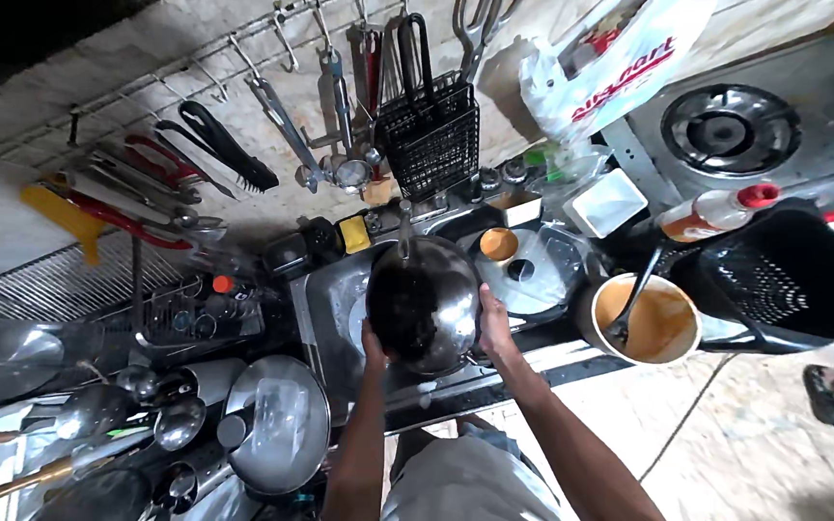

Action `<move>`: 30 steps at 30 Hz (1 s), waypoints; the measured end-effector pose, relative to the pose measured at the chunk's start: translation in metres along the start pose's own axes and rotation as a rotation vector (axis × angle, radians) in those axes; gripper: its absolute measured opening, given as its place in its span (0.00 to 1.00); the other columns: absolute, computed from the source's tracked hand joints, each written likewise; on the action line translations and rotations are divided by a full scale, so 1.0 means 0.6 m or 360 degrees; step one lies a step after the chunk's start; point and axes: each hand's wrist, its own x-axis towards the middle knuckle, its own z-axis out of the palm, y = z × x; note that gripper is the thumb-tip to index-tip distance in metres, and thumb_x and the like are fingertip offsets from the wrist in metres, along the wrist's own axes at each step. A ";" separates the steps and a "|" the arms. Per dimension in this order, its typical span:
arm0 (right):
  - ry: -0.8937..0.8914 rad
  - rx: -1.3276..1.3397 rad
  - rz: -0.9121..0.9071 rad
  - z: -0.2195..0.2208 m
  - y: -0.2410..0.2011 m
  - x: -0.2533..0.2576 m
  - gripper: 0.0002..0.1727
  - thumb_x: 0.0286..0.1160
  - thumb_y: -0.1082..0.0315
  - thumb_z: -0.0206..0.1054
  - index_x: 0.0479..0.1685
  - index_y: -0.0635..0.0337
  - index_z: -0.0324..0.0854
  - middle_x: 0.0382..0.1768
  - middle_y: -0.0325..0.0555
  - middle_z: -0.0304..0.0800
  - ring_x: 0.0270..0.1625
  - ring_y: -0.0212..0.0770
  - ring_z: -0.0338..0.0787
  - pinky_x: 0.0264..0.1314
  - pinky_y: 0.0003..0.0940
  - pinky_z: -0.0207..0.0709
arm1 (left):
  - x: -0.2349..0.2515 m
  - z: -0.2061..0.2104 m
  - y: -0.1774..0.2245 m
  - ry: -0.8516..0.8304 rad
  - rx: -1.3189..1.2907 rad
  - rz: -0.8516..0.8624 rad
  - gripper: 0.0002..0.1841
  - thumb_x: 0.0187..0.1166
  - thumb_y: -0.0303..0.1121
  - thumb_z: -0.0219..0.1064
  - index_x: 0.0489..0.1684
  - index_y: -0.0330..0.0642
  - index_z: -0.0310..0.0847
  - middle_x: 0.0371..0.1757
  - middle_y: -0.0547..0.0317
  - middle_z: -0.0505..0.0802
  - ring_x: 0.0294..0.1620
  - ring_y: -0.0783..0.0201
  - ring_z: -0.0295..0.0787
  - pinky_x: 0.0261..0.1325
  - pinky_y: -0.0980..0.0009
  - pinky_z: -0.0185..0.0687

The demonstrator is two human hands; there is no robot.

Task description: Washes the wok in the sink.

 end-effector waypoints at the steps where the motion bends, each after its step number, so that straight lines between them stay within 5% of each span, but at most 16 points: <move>1: 0.0008 0.0023 -0.0009 0.004 -0.002 -0.001 0.31 0.96 0.50 0.47 0.32 0.63 0.85 0.28 0.49 0.91 0.33 0.41 0.93 0.39 0.42 0.90 | -0.035 0.014 -0.007 0.0113 -0.0138 -0.0102 0.35 0.93 0.61 0.32 0.80 0.48 0.72 0.67 0.45 0.89 0.64 0.50 0.88 0.61 0.43 0.85; 3: 0.0007 0.0040 -0.0008 0.008 -0.002 -0.001 0.31 0.96 0.50 0.47 0.33 0.63 0.85 0.29 0.49 0.92 0.35 0.42 0.93 0.41 0.42 0.90 | -0.106 0.052 -0.020 0.0338 -0.0303 -0.0166 0.36 0.89 0.66 0.34 0.79 0.54 0.74 0.67 0.49 0.89 0.65 0.49 0.87 0.59 0.39 0.85; 6: 0.0043 0.0045 -0.0016 0.017 0.003 0.001 0.30 0.96 0.50 0.48 0.32 0.63 0.85 0.29 0.49 0.91 0.35 0.41 0.93 0.41 0.41 0.89 | -0.186 0.104 -0.035 0.0568 -0.0184 -0.0050 0.36 0.93 0.60 0.31 0.94 0.50 0.52 0.90 0.50 0.67 0.89 0.51 0.62 0.87 0.45 0.60; 8: 0.0053 0.0050 -0.0028 0.024 0.005 -0.002 0.29 0.96 0.50 0.48 0.33 0.63 0.85 0.29 0.48 0.91 0.35 0.40 0.92 0.41 0.40 0.89 | -0.183 0.115 -0.041 0.0679 -0.0145 0.0029 0.35 0.94 0.57 0.32 0.95 0.46 0.48 0.93 0.47 0.62 0.92 0.49 0.57 0.90 0.45 0.55; 10: 0.0074 0.0065 -0.0027 0.028 0.006 -0.006 0.29 0.96 0.50 0.49 0.32 0.63 0.85 0.29 0.49 0.91 0.35 0.40 0.93 0.41 0.41 0.89 | -0.158 0.106 -0.035 0.0682 -0.0231 0.0075 0.35 0.93 0.59 0.34 0.92 0.47 0.56 0.88 0.48 0.70 0.87 0.50 0.66 0.86 0.45 0.64; 13: 0.0060 0.0065 -0.0041 0.034 0.001 -0.008 0.29 0.96 0.51 0.48 0.33 0.63 0.85 0.29 0.48 0.91 0.35 0.40 0.93 0.42 0.40 0.90 | -0.093 0.069 -0.016 0.0460 -0.0557 0.0029 0.31 0.91 0.58 0.39 0.74 0.46 0.76 0.65 0.49 0.90 0.65 0.52 0.87 0.64 0.44 0.84; 16: 0.0007 0.0019 -0.0015 0.038 -0.006 0.000 0.30 0.96 0.51 0.47 0.32 0.63 0.85 0.28 0.48 0.91 0.34 0.39 0.92 0.41 0.39 0.89 | -0.034 0.030 0.013 0.0226 -0.0381 0.0051 0.29 0.94 0.52 0.39 0.72 0.41 0.77 0.61 0.45 0.91 0.61 0.51 0.89 0.62 0.46 0.86; 24: -0.0289 -0.0194 0.0052 0.045 0.021 0.054 0.30 0.94 0.46 0.50 0.40 0.63 0.87 0.35 0.50 0.93 0.42 0.42 0.93 0.49 0.43 0.89 | 0.084 -0.034 0.087 0.0132 0.0519 0.0266 0.31 0.97 0.47 0.36 0.85 0.33 0.65 0.84 0.39 0.75 0.85 0.52 0.70 0.87 0.52 0.64; 30: -0.0370 -0.0311 0.0120 0.074 0.036 0.078 0.33 0.90 0.40 0.53 0.38 0.62 0.88 0.36 0.51 0.93 0.43 0.43 0.93 0.51 0.46 0.88 | 0.117 -0.024 0.138 0.0207 0.0961 0.0538 0.30 0.95 0.49 0.43 0.84 0.34 0.69 0.84 0.39 0.75 0.87 0.50 0.67 0.90 0.52 0.59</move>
